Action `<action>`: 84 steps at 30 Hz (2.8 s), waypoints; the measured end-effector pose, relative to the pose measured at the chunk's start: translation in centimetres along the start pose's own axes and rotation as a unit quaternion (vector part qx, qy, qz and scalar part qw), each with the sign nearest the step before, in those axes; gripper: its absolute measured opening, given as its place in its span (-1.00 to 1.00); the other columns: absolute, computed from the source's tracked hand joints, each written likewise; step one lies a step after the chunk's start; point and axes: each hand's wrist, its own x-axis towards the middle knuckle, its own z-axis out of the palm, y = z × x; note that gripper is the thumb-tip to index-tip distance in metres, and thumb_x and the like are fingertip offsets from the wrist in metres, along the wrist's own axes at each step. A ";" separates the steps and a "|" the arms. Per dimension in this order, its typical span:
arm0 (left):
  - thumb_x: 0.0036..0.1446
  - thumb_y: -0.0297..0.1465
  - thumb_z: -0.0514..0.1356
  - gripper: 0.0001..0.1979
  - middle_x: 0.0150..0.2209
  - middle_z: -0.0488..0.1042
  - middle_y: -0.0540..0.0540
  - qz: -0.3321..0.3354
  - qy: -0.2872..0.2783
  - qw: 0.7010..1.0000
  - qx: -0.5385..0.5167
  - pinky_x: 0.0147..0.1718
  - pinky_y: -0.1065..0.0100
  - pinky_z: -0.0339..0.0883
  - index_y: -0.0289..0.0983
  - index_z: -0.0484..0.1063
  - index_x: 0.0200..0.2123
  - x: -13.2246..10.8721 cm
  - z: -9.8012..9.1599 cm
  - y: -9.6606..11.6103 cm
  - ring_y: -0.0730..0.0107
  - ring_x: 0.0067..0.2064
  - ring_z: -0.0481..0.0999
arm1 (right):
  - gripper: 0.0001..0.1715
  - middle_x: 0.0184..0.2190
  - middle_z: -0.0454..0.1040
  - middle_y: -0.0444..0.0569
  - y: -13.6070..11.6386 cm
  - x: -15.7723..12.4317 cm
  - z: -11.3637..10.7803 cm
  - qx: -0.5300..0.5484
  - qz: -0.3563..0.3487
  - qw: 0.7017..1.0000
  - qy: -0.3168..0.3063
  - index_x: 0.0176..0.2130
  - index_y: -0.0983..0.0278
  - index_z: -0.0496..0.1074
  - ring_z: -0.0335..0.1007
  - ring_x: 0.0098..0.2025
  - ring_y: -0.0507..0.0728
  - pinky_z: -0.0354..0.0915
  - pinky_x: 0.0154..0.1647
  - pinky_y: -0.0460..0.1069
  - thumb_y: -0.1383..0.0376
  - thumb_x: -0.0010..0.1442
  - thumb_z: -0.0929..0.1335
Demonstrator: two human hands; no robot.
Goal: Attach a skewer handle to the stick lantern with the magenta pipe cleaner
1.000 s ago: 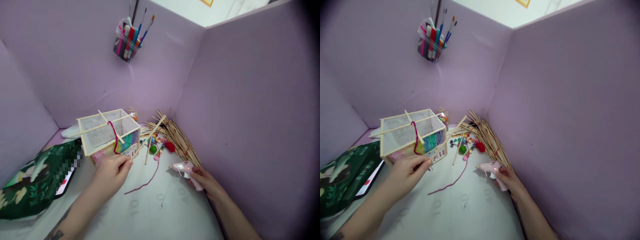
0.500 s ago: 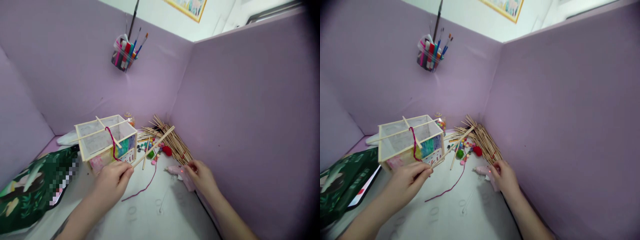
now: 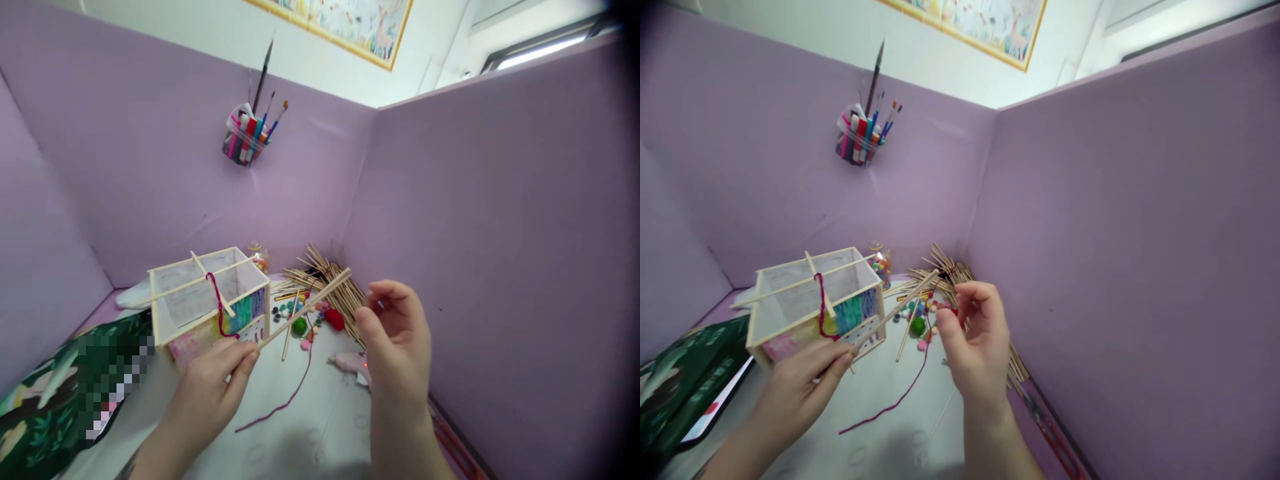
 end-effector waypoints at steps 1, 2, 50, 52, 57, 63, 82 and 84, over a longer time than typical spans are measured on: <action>0.23 -0.36 0.09 -0.83 -0.44 0.49 0.00 -0.014 -0.016 1.000 -0.017 -0.42 0.49 0.31 -0.22 0.48 -0.32 0.1 0.1 -0.1 0.46 -0.40 0.49 | -0.71 -0.30 0.26 -0.10 0.2 0.1 -0.1 0.000 0.006 1.000 -0.025 -0.10 0.16 0.33 0.23 -0.35 0.03 0.27 -0.36 -0.08 0.27 0.14 0.38; 0.23 -0.34 0.09 -0.80 -0.45 0.49 0.00 -0.030 -0.036 0.998 -0.035 -0.43 0.49 0.30 -0.22 0.49 -0.35 0.1 0.3 -0.2 0.46 -0.41 0.49 | -0.68 -0.29 0.26 -0.10 0.3 0.2 -0.2 0.005 0.013 0.999 -0.044 -0.08 0.15 0.34 0.23 -0.34 0.03 0.27 -0.36 -0.08 0.28 0.13 0.37; 0.23 -0.46 0.09 -0.88 -0.40 0.48 -0.05 0.072 0.054 0.989 0.120 -0.30 0.40 0.29 -0.31 0.43 -0.28 -0.7 2.0 -0.1 0.41 -0.36 0.47 | -0.81 -0.42 0.30 -0.21 1.5 1.4 -0.2 0.057 0.090 0.993 -0.044 -0.29 0.18 0.39 0.19 -0.44 -0.05 0.19 -0.47 -0.14 0.41 0.07 0.41; 0.24 -0.45 0.09 -0.87 -0.41 0.48 -0.04 0.070 0.055 0.988 0.122 -0.31 0.40 0.29 -0.30 0.43 -0.28 -0.8 2.0 -0.1 0.41 -0.36 0.47 | -0.81 -0.41 0.30 -0.21 1.5 1.4 -0.2 0.057 0.087 0.994 -0.042 -0.30 0.18 0.39 0.19 -0.44 -0.05 0.19 -0.46 -0.14 0.41 0.06 0.41; 0.24 -0.45 0.08 -0.88 -0.40 0.50 -0.05 0.062 0.042 0.989 0.127 -0.30 0.39 0.31 -0.29 0.43 -0.27 -0.9 2.1 -0.2 0.38 -0.35 0.49 | -0.82 -0.42 0.31 -0.18 1.4 1.4 -0.2 0.054 0.100 0.993 -0.041 -0.30 0.20 0.37 0.19 -0.43 -0.03 0.18 -0.46 -0.12 0.39 0.06 0.42; 0.24 -0.44 0.07 -0.86 -0.42 0.50 -0.05 0.059 0.036 0.990 0.126 -0.32 0.38 0.31 -0.28 0.43 -0.29 -0.8 2.0 -0.1 0.38 -0.36 0.49 | -0.83 -0.44 0.31 -0.18 1.3 1.4 -0.2 0.052 0.103 0.992 -0.042 -0.31 0.20 0.37 0.18 -0.46 -0.02 0.17 -0.48 -0.11 0.37 0.06 0.42; 0.25 -0.33 0.05 -0.73 -0.51 0.46 0.02 -0.045 -0.036 0.998 0.018 -0.47 0.48 0.27 -0.25 0.47 -0.44 -0.2 1.4 0.2 0.48 -0.46 0.46 | -0.19 0.12 0.23 -0.01 1.5 1.7 -1.1 0.010 0.022 0.973 -0.229 0.18 0.03 0.23 0.23 0.07 0.20 0.31 -0.07 0.07 0.40 -0.03 0.42; 0.24 -0.32 0.06 -0.73 -0.52 0.46 0.03 -0.060 -0.031 0.998 0.015 -0.48 0.49 0.26 -0.25 0.47 -0.44 -0.1 1.2 0.1 0.49 -0.47 0.45 | -0.05 0.24 0.12 -0.02 1.9 2.0 -1.5 0.014 0.020 0.964 -0.263 0.25 0.00 0.14 0.14 0.18 0.25 0.27 0.04 0.12 0.29 -0.06 0.49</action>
